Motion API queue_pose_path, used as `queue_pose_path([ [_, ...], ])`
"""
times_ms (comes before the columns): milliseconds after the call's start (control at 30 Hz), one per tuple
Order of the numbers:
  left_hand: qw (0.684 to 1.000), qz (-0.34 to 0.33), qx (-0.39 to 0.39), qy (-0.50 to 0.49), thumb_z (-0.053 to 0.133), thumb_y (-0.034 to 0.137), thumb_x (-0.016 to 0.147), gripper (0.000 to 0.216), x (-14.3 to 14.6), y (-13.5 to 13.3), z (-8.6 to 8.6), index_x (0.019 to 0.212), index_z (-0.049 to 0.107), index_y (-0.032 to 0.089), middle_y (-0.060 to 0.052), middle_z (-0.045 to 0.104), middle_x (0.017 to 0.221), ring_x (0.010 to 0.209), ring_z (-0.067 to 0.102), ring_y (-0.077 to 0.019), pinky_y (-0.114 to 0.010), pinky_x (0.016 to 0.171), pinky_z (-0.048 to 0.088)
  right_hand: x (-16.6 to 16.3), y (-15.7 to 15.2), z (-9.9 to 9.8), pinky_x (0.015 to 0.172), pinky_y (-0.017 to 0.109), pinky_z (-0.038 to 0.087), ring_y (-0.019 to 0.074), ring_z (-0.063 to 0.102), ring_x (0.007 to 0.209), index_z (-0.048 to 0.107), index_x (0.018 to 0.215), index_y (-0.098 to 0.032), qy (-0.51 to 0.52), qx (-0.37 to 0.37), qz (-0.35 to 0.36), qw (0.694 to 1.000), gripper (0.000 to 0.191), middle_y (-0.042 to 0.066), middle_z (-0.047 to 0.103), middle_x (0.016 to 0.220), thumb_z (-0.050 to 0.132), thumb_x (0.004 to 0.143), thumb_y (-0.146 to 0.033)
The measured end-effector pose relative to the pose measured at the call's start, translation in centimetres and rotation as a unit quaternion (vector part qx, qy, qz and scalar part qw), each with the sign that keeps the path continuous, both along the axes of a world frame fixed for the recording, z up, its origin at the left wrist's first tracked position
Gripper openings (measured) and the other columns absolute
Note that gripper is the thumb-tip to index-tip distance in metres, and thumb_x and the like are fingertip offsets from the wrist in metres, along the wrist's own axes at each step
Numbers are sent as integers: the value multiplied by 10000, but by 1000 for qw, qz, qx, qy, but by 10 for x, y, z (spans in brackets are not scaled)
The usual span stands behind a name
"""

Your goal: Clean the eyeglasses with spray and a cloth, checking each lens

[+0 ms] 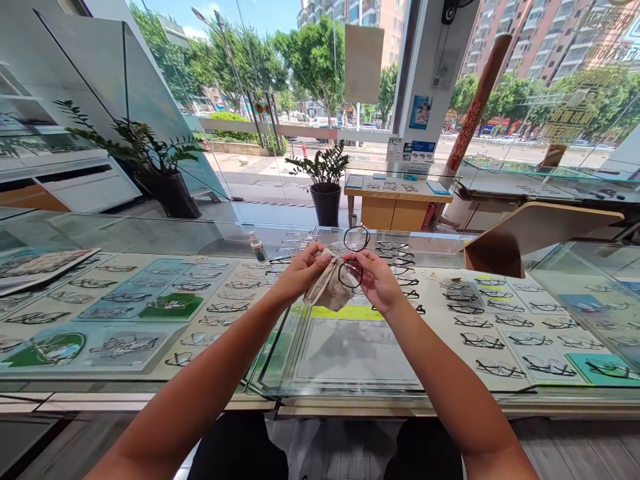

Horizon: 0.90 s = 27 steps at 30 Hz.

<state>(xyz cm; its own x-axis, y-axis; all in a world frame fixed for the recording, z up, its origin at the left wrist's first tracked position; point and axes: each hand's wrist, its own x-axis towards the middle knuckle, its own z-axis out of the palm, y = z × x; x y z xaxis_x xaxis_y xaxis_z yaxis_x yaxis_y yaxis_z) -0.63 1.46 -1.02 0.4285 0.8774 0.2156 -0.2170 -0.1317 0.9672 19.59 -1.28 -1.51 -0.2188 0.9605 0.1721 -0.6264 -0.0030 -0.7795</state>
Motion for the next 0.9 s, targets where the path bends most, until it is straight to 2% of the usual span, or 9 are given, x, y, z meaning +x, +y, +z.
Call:
queue_pose_path([
  [200,999,-34,-18,4,818,647,828,578,5,-5,-1,1030,485,220,40,695,736,537,594,-100,-198,513,436,-3,-2,3,716,162,580,93,711,800,756,827,-217,-4,-9,5,1000,273,-10,820,954,953,752,-391],
  [467,998,-42,-46,3,870,594,796,561,10,-7,-9,1022,512,225,22,707,734,539,613,-118,-212,536,428,-3,-1,-2,616,186,553,100,683,719,758,883,-214,-7,-35,20,999,240,-3,805,942,906,802,-386],
  [567,996,-48,-74,-5,898,560,776,550,11,-7,-10,1035,570,202,-3,731,790,596,641,-125,-228,596,472,-2,0,-4,613,176,544,95,676,724,765,903,-207,-8,-35,21,999,240,-3,791,922,893,814,-388],
  [700,990,-92,-107,6,862,587,806,523,12,-8,-10,1059,711,155,-59,768,940,756,697,-160,-262,720,518,-1,1,-5,579,168,522,84,637,677,784,902,-205,-11,-31,24,999,257,-14,765,860,895,804,-414],
  [833,986,-99,-122,49,831,632,815,524,9,-7,-13,936,777,125,-70,766,875,700,666,-153,-261,685,492,0,2,-6,551,178,500,84,626,646,785,916,-189,-14,-36,24,999,264,-1,760,849,880,816,-414],
  [900,986,-104,-124,50,846,604,811,500,8,-7,-13,955,788,129,-71,769,883,703,669,-155,-264,690,495,0,2,-7,544,184,496,87,626,639,781,925,-189,-17,-37,23,999,262,1,760,847,872,825,-414],
])
